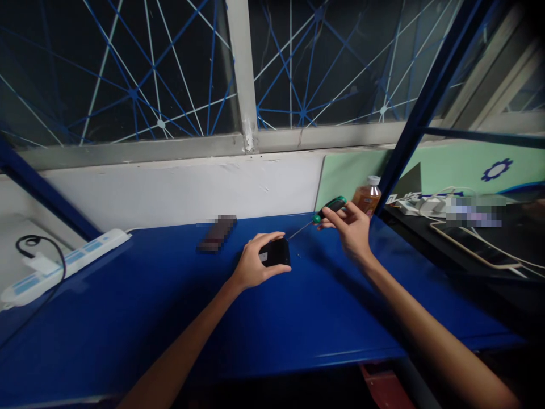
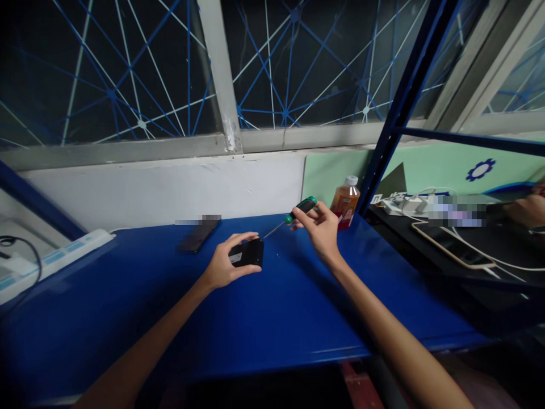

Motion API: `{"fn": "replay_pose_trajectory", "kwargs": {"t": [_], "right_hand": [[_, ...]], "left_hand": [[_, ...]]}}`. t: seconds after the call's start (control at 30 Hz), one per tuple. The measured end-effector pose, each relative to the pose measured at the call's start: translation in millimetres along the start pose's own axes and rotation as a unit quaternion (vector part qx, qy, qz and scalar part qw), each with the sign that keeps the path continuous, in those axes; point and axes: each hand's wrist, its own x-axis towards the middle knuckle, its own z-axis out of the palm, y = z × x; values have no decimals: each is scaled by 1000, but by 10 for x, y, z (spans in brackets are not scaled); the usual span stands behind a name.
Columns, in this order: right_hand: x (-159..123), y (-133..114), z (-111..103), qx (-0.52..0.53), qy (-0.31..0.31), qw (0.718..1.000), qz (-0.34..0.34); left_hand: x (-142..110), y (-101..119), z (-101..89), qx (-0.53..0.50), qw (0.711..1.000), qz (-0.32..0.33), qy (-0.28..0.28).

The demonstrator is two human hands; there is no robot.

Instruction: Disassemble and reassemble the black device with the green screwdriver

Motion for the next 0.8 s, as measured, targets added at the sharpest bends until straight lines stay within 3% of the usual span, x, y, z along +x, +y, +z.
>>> {"fn": "replay_pose_trajectory", "kwargs": {"t": [0.8], "right_hand": [[-26, -56, -7, -32, -12, 999, -32]], "left_hand": [[-10, 43, -22, -35, 999, -11, 16]]}}
